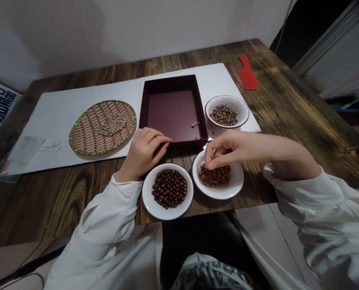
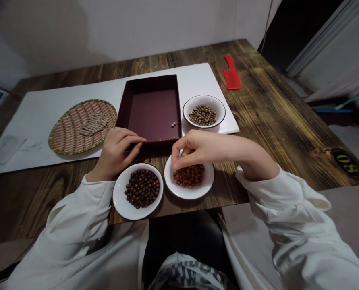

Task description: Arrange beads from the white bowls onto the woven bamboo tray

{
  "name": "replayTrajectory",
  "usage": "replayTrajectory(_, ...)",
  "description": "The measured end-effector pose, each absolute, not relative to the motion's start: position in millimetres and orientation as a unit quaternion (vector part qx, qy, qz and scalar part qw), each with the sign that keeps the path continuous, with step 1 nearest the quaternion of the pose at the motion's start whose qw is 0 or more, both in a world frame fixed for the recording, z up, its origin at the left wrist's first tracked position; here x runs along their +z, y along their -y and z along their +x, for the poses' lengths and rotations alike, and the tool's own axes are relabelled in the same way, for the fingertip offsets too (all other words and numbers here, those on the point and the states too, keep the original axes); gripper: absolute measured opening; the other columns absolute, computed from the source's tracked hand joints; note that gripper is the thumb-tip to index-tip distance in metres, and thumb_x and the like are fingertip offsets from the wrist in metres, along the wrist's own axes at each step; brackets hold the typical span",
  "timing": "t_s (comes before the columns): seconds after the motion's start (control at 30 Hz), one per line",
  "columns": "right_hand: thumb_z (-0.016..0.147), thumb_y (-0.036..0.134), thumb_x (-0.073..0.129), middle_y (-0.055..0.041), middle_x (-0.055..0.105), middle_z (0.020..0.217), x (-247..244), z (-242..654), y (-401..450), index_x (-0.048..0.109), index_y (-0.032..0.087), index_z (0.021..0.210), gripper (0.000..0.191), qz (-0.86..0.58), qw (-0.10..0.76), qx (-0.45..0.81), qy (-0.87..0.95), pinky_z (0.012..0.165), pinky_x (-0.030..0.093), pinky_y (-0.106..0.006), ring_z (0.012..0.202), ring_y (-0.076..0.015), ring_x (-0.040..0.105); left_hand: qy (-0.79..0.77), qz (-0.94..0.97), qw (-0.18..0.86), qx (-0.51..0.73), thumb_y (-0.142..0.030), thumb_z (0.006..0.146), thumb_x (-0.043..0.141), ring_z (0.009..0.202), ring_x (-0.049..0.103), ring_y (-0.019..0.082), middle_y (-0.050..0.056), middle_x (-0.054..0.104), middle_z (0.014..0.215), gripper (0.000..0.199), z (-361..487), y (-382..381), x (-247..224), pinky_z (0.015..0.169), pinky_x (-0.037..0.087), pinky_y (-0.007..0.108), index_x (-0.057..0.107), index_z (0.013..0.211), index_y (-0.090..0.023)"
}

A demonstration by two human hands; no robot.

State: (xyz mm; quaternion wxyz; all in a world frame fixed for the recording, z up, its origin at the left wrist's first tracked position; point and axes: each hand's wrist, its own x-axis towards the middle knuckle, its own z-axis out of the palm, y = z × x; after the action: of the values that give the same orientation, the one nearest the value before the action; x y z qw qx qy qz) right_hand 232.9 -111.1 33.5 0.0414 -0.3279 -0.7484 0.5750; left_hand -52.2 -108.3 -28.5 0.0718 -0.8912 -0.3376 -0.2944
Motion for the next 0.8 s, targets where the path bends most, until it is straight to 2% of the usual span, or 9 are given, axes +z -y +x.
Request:
replayTrajectory(0.1,0.087,0.039,0.063,-0.0002,0.074,0.079,34.0,232.6,115.3,0.073,0.019,0.089,0.023,-0.346,0.019,0.498,0.795,0.062,0.046,-0.021,0.069,-0.0127,0.067,0.339,-0.89,0.071,-0.297,-0.019,0.093,0.057,0.09,0.057,0.02,0.006,0.066,0.094,0.01,-52.9,107.9,-29.2,0.079,0.043,0.034,0.064,0.101,-0.018)
replayTrajectory(0.23,0.086,0.029,0.06,0.0009,0.075,0.078,31.6,227.8,121.6,0.076,0.021,0.09,0.018,-0.371,-0.014,0.404,0.836,0.06,0.043,-0.021,0.066,-0.012,0.067,0.336,-0.89,0.075,-0.299,-0.018,0.092,0.058,0.089,0.057,0.019,0.006,0.066,0.093,0.009,-53.2,107.3,-29.2,0.079,0.043,0.034,0.063,0.1,-0.018)
replayTrajectory(0.43,0.082,0.02,0.06,0.0007,0.076,0.087,29.2,221.0,128.7,0.078,0.025,0.093,0.022,-0.408,-0.058,0.338,0.846,0.062,0.04,-0.021,0.07,-0.0128,0.067,0.34,-0.889,0.077,-0.298,-0.019,0.092,0.058,0.089,0.057,0.019,0.005,0.065,0.093,0.01,-53.2,107.8,-29.5,0.078,0.043,0.034,0.063,0.1,-0.018)
replayTrajectory(0.53,0.081,0.017,0.06,0.0015,0.076,0.085,27.6,217.7,131.0,0.078,0.026,0.094,0.024,-0.42,-0.07,0.292,0.856,0.06,0.037,-0.022,0.065,-0.0117,0.064,0.342,-0.888,0.076,-0.298,-0.02,0.093,0.058,0.089,0.057,0.019,0.005,0.066,0.093,0.01,-52.7,108.1,-29.8,0.079,0.043,0.034,0.063,0.101,-0.018)
replayTrajectory(0.67,0.082,0.019,0.06,0.0005,0.074,0.075,27.2,212.7,134.7,0.078,0.027,0.092,0.022,-0.438,-0.107,0.205,0.869,0.055,0.03,-0.024,0.059,-0.0128,0.06,0.343,-0.887,0.077,-0.298,-0.02,0.093,0.057,0.089,0.057,0.019,0.005,0.066,0.092,0.009,-52.3,108.3,-29.3,0.078,0.043,0.034,0.064,0.1,-0.018)
replayTrajectory(0.8,0.084,0.023,0.061,-0.0013,0.074,0.077,27.8,209.6,137.7,0.077,0.029,0.097,0.022,-0.444,-0.142,0.164,0.869,0.054,0.027,-0.025,0.062,-0.0152,0.062,0.345,-0.888,0.075,-0.296,-0.02,0.093,0.057,0.09,0.057,0.019,0.005,0.066,0.093,0.01,-53.0,108.3,-29.2,0.079,0.043,0.034,0.064,0.1,-0.018)
